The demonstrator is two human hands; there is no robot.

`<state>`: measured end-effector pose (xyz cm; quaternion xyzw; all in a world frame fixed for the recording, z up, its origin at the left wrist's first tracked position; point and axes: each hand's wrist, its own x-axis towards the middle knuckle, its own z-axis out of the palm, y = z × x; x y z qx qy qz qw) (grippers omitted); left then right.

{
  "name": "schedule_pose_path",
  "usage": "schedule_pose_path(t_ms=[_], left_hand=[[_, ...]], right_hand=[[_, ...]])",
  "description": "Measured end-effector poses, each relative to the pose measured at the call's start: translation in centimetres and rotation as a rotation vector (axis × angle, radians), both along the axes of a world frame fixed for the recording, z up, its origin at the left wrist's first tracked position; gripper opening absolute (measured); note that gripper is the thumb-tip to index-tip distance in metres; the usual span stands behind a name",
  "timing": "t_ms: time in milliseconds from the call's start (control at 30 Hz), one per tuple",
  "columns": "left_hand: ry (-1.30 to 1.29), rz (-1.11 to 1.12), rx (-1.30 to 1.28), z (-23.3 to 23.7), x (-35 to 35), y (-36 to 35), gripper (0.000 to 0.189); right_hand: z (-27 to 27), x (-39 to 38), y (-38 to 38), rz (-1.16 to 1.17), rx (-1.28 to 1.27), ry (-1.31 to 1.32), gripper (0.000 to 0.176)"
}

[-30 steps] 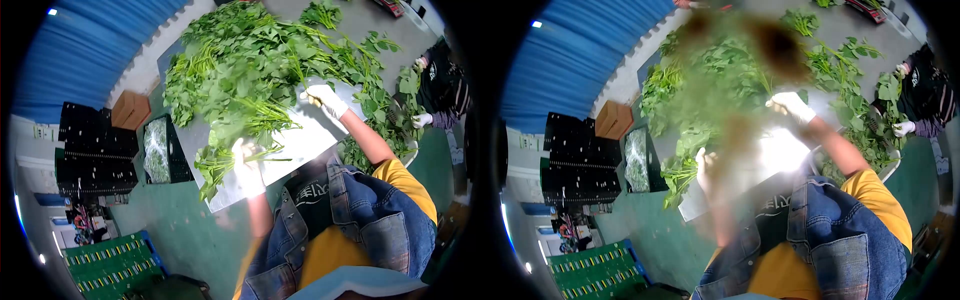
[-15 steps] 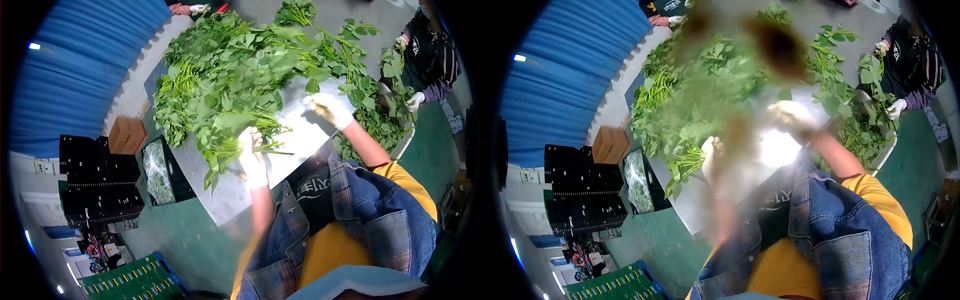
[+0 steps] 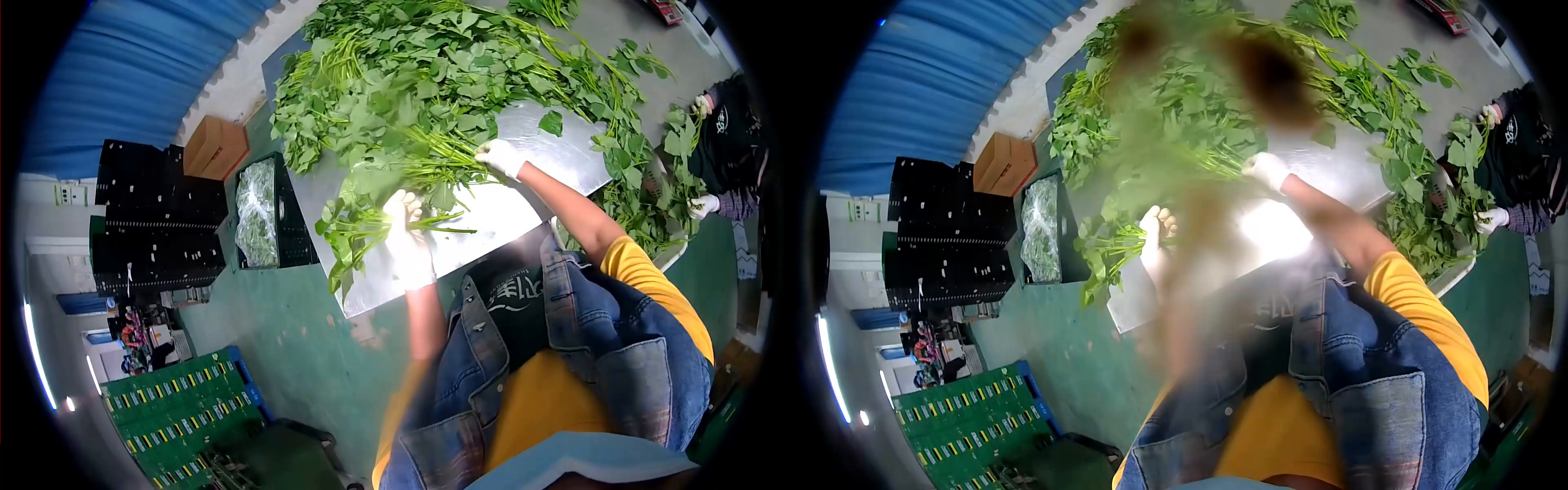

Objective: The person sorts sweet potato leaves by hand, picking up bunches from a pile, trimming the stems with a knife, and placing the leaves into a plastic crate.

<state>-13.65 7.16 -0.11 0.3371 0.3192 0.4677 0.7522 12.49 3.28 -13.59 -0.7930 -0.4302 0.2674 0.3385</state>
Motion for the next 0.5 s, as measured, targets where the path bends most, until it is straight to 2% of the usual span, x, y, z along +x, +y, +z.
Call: schedule_pose_path(t_ms=[67,100,133,200,267,300,333,367,467,500], left_hand=[[0.085,0.025,-0.002,0.4,-0.6,-0.1,0.025],[0.005,0.018,-0.039,-0.4,-1.0,0.3,0.025],[0.001,0.029,-0.035,-0.4,-1.4,0.5,0.025],[-0.011,0.042,-0.07,-0.5,-1.9,0.7,0.024],[-0.011,0.081,-0.093,-0.8,-1.6,0.7,0.024],[-0.041,0.078,-0.082,-1.0,-1.2,0.7,0.024],[-0.073,0.071,-0.068,-0.7,-0.6,0.8,0.024],[0.023,0.043,-0.067,-0.3,-0.2,0.7,0.025],[0.048,-0.021,-0.018,-0.5,1.5,0.6,0.025],[0.044,-0.041,-0.016,-0.3,2.0,0.5,0.025]], right_hand=[[-0.2,-0.3,1.5,0.04,-0.16,-0.057,0.025],[1.8,-0.4,1.1,-0.04,-0.099,-0.004,0.024],[1.9,-0.2,1.2,-0.191,0.039,0.193,0.022],[8.2,-0.2,-1.4,-0.317,0.396,0.305,0.017],[8.4,2.3,-3.1,-0.352,0.57,0.048,0.014],[9.0,2.8,-4.5,-0.391,0.604,0.257,0.014],[10.9,2.8,-5.8,-0.46,0.492,0.332,0.015],[10.6,3.0,-6.4,-0.481,0.509,0.361,0.016],[10.9,1.7,-8.1,-0.542,0.501,0.572,0.017],[12.0,0.8,-8.7,-0.534,0.466,0.559,0.017]])
